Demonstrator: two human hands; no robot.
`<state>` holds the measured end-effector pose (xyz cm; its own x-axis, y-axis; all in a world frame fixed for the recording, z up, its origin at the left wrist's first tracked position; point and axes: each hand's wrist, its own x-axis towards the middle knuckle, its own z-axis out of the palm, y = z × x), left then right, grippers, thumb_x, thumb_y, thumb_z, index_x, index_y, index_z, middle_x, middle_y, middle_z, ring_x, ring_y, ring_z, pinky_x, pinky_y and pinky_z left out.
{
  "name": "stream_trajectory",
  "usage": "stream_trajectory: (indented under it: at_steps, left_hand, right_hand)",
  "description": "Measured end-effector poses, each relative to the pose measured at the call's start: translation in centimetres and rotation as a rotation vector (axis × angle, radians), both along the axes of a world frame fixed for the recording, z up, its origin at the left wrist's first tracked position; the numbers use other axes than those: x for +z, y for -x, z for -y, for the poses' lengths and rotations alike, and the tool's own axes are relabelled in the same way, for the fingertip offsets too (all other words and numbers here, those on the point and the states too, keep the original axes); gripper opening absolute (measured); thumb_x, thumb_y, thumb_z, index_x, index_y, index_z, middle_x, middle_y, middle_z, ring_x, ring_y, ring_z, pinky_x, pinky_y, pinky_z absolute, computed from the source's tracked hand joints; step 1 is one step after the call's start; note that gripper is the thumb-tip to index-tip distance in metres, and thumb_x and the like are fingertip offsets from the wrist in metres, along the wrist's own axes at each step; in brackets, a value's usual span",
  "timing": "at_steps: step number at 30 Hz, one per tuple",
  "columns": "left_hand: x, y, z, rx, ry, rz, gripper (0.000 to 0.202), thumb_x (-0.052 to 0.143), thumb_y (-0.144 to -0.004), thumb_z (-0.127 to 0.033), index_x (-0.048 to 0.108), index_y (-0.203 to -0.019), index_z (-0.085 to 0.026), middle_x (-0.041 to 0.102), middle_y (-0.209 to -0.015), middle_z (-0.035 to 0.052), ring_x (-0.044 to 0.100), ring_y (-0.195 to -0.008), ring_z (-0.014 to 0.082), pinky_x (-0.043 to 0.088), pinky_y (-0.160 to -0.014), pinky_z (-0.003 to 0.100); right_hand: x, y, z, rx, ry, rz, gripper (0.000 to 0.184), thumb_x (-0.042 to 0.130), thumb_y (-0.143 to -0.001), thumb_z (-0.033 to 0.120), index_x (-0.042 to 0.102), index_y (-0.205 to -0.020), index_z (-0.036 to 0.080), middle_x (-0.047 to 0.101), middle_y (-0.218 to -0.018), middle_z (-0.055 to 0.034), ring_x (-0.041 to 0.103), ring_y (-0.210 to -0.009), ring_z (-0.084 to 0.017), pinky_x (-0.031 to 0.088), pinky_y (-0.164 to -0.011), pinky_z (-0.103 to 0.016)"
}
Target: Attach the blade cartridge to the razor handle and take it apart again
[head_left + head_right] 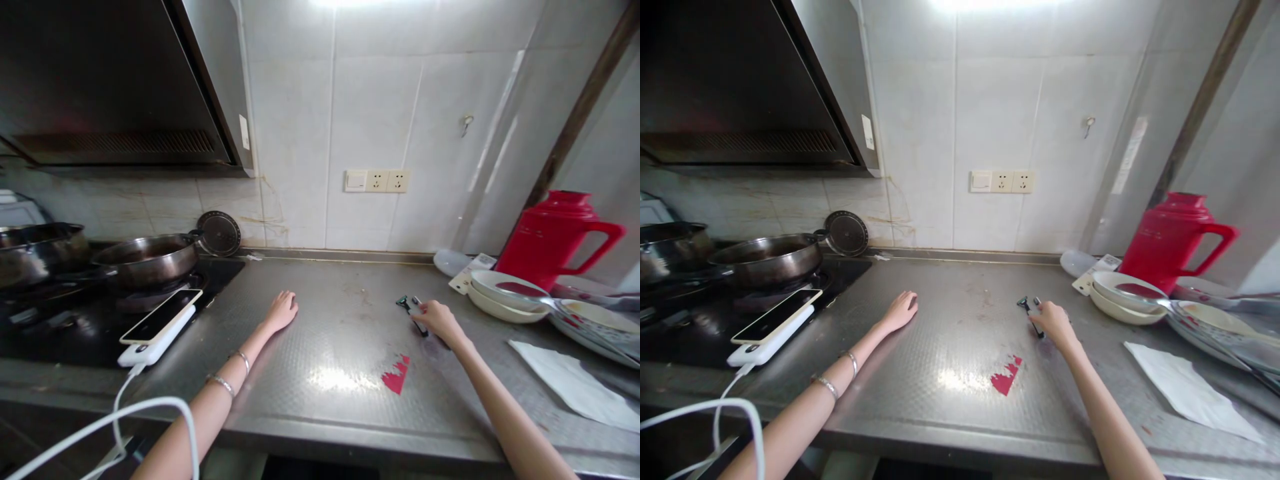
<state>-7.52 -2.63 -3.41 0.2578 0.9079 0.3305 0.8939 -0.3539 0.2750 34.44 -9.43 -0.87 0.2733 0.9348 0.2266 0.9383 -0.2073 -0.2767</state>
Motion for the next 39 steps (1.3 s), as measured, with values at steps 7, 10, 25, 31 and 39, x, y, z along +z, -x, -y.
stream_trajectory:
  at_steps: [7, 10, 25, 31, 39]
  left_hand:
    - [0.3, -0.1, 0.2, 0.007, -0.003, -0.044, 0.032, 0.039, -0.085, -0.022, 0.054, -0.111, -0.011, 0.057, -0.118, 0.0133, 0.048, -0.115, 0.0234, 0.033, -0.100, 0.034]
    - [0.3, -0.1, 0.2, 0.009, -0.003, -0.040, 0.031, 0.039, -0.085, -0.023, 0.054, -0.111, -0.013, 0.057, -0.118, 0.0128, 0.047, -0.116, 0.0234, 0.031, -0.101, 0.035]
    - [2.3, -2.4, -0.2, 0.025, 0.032, 0.309, 0.026, 0.042, -0.086, -0.030, 0.063, -0.095, -0.017, 0.066, -0.104, 0.0083, 0.057, -0.102, 0.0199, 0.039, -0.093, 0.034]
    - [4.9, -8.3, 0.4, -0.220, 0.201, 0.573, 0.024, 0.053, -0.077, -0.033, 0.066, -0.078, -0.013, 0.069, -0.080, 0.0082, 0.062, -0.076, 0.0164, 0.046, -0.071, 0.026]
    - [5.4, -13.6, 1.4, -0.175, 0.389, 0.747, 0.043, 0.051, -0.074, -0.052, 0.060, -0.061, -0.012, 0.055, -0.051, 0.0010, 0.046, -0.043, 0.0083, 0.032, -0.040, 0.019]
  right_hand:
    - [0.8, 0.9, -0.2, 0.002, 0.117, 0.055, 0.019, 0.051, -0.070, 0.020, 0.068, -0.071, 0.013, 0.069, -0.074, -0.0168, 0.065, -0.076, -0.027, 0.039, -0.056, -0.026]
    - [0.9, 1.2, -0.4, 0.001, 0.156, 0.065, 0.019, 0.050, -0.069, 0.019, 0.068, -0.069, 0.012, 0.068, -0.073, -0.0181, 0.066, -0.073, -0.027, 0.040, -0.055, -0.027]
    - [2.3, 4.0, -1.0, -0.033, 0.066, -0.037, 0.022, 0.054, -0.068, 0.028, 0.071, -0.076, 0.016, 0.070, -0.078, -0.0144, 0.066, -0.078, -0.025, 0.042, -0.059, -0.026]
    - [4.5, 9.6, -0.9, 0.022, -0.129, -0.082, 0.025, 0.053, -0.072, 0.032, 0.070, -0.083, 0.018, 0.070, -0.081, -0.0102, 0.064, -0.078, -0.021, 0.040, -0.059, -0.022]
    - [5.3, 15.9, 0.4, 0.177, -0.181, -0.039, 0.022, 0.051, -0.078, 0.033, 0.068, -0.082, 0.020, 0.068, -0.081, -0.0081, 0.062, -0.074, -0.019, 0.038, -0.059, -0.022]
